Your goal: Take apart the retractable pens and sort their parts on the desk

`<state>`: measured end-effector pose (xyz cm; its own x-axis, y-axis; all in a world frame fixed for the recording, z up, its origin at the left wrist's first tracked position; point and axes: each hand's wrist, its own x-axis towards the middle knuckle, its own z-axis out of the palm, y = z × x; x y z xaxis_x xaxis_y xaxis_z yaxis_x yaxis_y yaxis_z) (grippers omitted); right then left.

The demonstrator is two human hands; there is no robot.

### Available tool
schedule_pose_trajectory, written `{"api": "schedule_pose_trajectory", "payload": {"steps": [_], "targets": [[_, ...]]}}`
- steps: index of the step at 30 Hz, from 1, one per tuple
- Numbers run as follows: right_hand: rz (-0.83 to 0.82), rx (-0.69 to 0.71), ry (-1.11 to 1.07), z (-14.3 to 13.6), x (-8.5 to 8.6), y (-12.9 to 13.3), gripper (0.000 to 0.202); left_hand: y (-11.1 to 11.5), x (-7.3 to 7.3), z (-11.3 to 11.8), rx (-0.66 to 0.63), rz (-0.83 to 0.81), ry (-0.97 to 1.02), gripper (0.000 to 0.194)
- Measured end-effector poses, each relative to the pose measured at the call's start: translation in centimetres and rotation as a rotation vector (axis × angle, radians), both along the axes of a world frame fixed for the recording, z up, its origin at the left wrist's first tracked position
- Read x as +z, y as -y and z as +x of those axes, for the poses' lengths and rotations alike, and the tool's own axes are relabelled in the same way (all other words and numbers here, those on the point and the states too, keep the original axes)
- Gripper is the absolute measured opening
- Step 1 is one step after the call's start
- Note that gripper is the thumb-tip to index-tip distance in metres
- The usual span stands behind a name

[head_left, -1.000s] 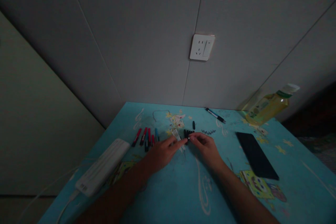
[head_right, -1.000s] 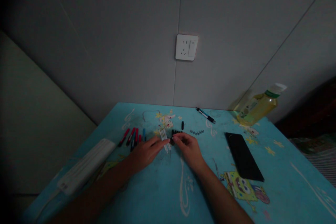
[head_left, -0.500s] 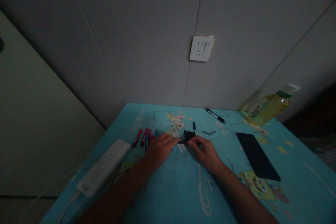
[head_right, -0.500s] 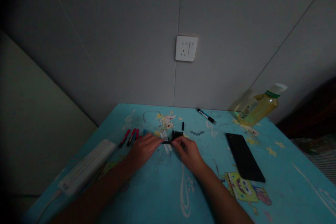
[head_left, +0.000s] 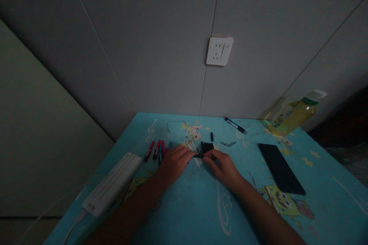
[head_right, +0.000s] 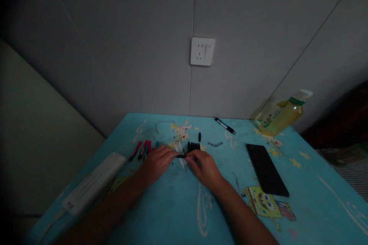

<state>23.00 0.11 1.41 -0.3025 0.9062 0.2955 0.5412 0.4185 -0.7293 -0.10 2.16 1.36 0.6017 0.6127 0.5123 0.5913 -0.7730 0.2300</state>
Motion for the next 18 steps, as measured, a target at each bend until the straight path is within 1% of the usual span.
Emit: {"api": "schedule_pose_trajectory", "payload": {"steps": [3, 5, 8, 11, 13, 15, 18], "targets": [[-0.007, 0.011, 0.047, 0.0, -0.1, 0.0, 0.023, -0.1, -0.4, 0.0, -0.028, -0.027, -0.005, 0.018], [0.008, 0.007, 0.073, 0.0, -0.1, 0.0, 0.025, -0.2, -0.8, -0.1, -0.022, -0.059, -0.018, 0.019], [0.025, -0.051, 0.057, 0.2, 0.0, -0.1, 0.032, -0.2, -1.4, -0.1, -0.048, -0.081, -0.027, 0.024], [-0.080, -0.088, 0.010, 0.4, -0.3, -0.1, 0.047, -0.3, -1.6, 0.0, -0.109, -0.047, -0.033, 0.027], [-0.165, -0.094, -0.011, 0.4, -0.4, -0.1, 0.055, -0.3, -1.4, 0.0, -0.113, -0.032, -0.046, 0.027], [-0.171, -0.094, -0.021, 0.4, -0.4, -0.1, 0.053, -0.4, -1.2, 0.0, -0.090, -0.027, -0.049, 0.027], [-0.100, -0.059, -0.043, 0.2, 0.0, -0.1, 0.034, -0.5, -1.0, -0.2, -0.038, -0.016, -0.028, 0.027]]}}
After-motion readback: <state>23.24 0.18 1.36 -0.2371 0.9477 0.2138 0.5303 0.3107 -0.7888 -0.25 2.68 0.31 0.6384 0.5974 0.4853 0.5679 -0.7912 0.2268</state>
